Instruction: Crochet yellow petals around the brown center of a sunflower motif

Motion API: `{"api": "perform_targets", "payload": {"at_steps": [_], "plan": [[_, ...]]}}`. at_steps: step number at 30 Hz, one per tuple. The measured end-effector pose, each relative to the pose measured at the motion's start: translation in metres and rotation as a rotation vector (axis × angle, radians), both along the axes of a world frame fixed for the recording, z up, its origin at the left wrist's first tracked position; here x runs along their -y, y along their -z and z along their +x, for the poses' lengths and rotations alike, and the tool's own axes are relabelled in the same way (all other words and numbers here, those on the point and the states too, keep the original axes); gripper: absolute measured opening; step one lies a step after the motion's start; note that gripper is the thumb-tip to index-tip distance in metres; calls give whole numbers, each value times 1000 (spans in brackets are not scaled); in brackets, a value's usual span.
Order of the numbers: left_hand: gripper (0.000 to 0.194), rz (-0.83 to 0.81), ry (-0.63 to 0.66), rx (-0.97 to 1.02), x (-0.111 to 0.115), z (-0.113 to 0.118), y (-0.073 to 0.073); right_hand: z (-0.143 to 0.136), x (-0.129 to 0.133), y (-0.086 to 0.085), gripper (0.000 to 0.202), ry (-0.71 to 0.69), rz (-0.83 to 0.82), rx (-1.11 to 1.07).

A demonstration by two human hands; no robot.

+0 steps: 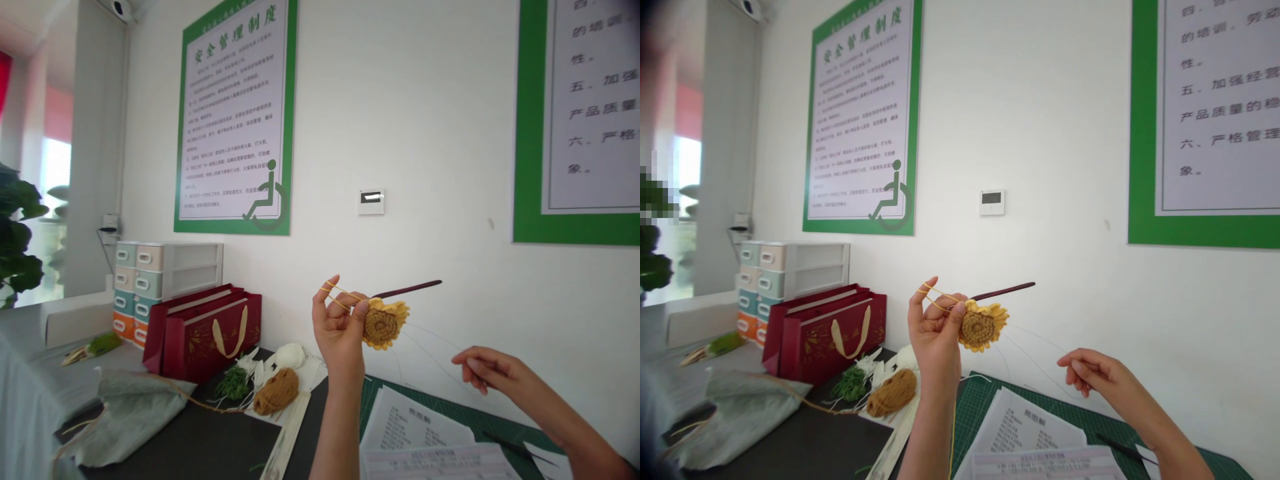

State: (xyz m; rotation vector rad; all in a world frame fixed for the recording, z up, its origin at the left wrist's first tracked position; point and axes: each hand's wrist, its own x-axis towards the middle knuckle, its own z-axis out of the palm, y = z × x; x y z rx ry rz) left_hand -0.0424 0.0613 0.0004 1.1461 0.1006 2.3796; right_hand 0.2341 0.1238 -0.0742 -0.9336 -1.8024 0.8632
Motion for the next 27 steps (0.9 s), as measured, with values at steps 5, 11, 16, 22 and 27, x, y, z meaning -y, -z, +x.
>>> {"api": "perform_targets", "payload": {"at_steps": [5, 11, 16, 22, 27], "plan": [[55, -33, 86, 57, -15, -11, 3, -8, 2, 1, 59, -57, 5, 41], [56, 20, 116, -14, -22, -15, 5, -21, 12, -6, 69, -147, 64, 129], [50, 117, 108, -146, -7, 1, 2, -48, 27, -21, 83, -106, 207, 146], [50, 212, 117, -244, 2, 16, 3, -83, 36, -30, 48, -138, 207, 81], [52, 282, 116, -297, 10, 16, 0, -93, 41, -31, 49, -237, 163, 39]]}}
